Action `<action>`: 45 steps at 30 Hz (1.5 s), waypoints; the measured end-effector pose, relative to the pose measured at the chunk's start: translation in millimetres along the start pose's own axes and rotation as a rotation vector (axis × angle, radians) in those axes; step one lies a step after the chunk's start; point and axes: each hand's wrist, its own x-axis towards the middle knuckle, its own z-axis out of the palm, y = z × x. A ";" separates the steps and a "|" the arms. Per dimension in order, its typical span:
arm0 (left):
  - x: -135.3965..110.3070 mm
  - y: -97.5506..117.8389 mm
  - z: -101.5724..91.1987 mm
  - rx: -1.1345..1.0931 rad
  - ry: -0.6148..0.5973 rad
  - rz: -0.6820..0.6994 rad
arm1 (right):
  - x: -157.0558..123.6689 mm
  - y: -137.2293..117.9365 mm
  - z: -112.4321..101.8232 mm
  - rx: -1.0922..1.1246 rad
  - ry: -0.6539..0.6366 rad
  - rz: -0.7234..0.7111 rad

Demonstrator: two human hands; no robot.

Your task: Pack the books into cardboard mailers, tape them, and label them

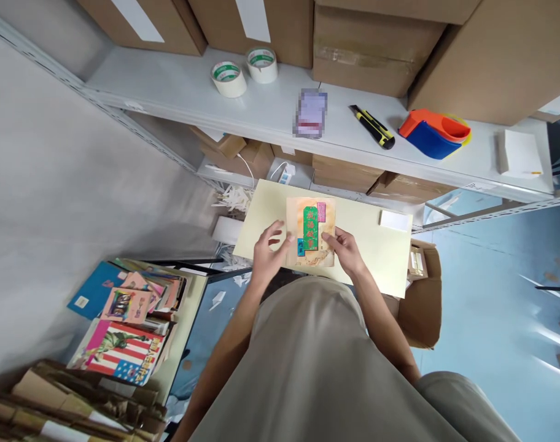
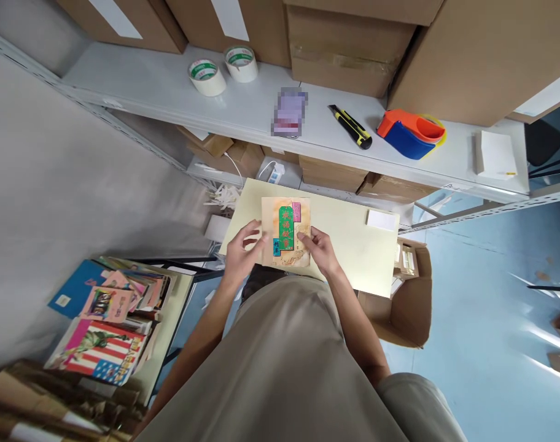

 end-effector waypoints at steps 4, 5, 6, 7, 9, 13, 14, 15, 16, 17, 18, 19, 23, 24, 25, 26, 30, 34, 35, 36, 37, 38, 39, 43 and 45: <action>12.2 -3.7 -16.4 -0.198 -0.169 -0.133 | -5.7 -4.3 -2.3 0.025 -0.056 0.049; 12.5 -3.8 -17.3 -0.211 -0.169 -0.137 | -7.1 -4.0 -1.5 0.029 -0.061 0.054; 12.1 -3.5 -17.5 -0.216 -0.162 -0.134 | -8.1 -3.4 -0.6 0.033 -0.062 0.054; 11.4 -2.9 -17.6 -0.219 -0.158 -0.127 | -8.8 -2.7 0.0 0.035 -0.058 0.047; 10.0 -1.4 -18.6 -0.222 -0.151 -0.103 | -9.1 -1.4 0.2 0.025 -0.047 0.022; 9.9 1.5 -25.5 -0.144 -0.096 -0.002 | -6.5 -0.1 -3.3 -0.091 -0.033 -0.095; 10.3 2.3 -27.5 -0.117 -0.086 0.045 | -5.4 -0.2 -4.5 -0.129 -0.028 -0.147; 10.7 3.2 -29.3 -0.096 -0.082 0.105 | -4.2 -0.4 -5.6 -0.161 -0.025 -0.205; 11.0 4.0 -30.7 -0.082 -0.082 0.177 | -3.0 -1.0 -6.6 -0.183 -0.024 -0.262; 11.2 4.8 -31.8 -0.073 -0.083 0.252 | -1.9 -2.0 -7.4 -0.193 -0.026 -0.313; 11.1 5.5 -32.6 -0.065 -0.085 0.324 | -1.1 -3.3 -7.9 -0.194 -0.034 -0.352; 10.9 6.1 -33.1 -0.055 -0.085 0.383 | -0.7 -4.9 -8.3 -0.190 -0.044 -0.377; 7.9 6.2 -34.6 -0.012 -0.072 0.457 | -3.7 -10.5 -8.7 -0.190 -0.085 -0.398; 6.9 5.9 -35.0 -0.016 -0.059 0.431 | -5.5 -10.8 -8.6 -0.201 -0.090 -0.387; 6.0 5.6 -35.6 -0.030 -0.041 0.391 | -7.4 -10.4 -8.3 -0.211 -0.083 -0.367; 5.1 5.2 -36.3 -0.048 -0.021 0.346 | -9.3 -9.3 -8.0 -0.218 -0.061 -0.337; 2.6 4.6 -41.7 -0.068 -0.025 0.232 | -14.9 -4.2 -6.8 -0.188 0.041 -0.183; -0.1 3.4 -49.9 -0.070 -0.158 0.168 | -18.1 -9.8 -10.1 -0.158 -0.018 -0.107; -0.7 3.0 -51.7 -0.087 -0.182 0.155 | -18.8 -12.8 -11.5 -0.146 -0.048 -0.084; -1.3 2.8 -53.2 -0.106 -0.199 0.145 | -19.5 -15.8 -12.5 -0.130 -0.077 -0.062; -1.7 3.0 -54.2 -0.120 -0.212 0.134 | -20.1 -18.5 -12.8 -0.114 -0.102 -0.046; -1.9 3.7 -54.6 -0.126 -0.216 0.120 | -20.6 -20.7 -12.1 -0.103 -0.117 -0.037; -2.0 5.1 -54.3 -0.122 -0.210 0.103 | -20.8 -22.2 -10.2 -0.101 -0.118 -0.034; -2.0 15.1 -48.5 -0.037 -0.147 0.011 | -21.0 -23.6 7.0 -0.137 -0.026 -0.014; -2.2 19.5 -45.0 -0.004 -0.118 -0.024 | -21.1 -23.3 16.7 -0.148 0.008 -0.016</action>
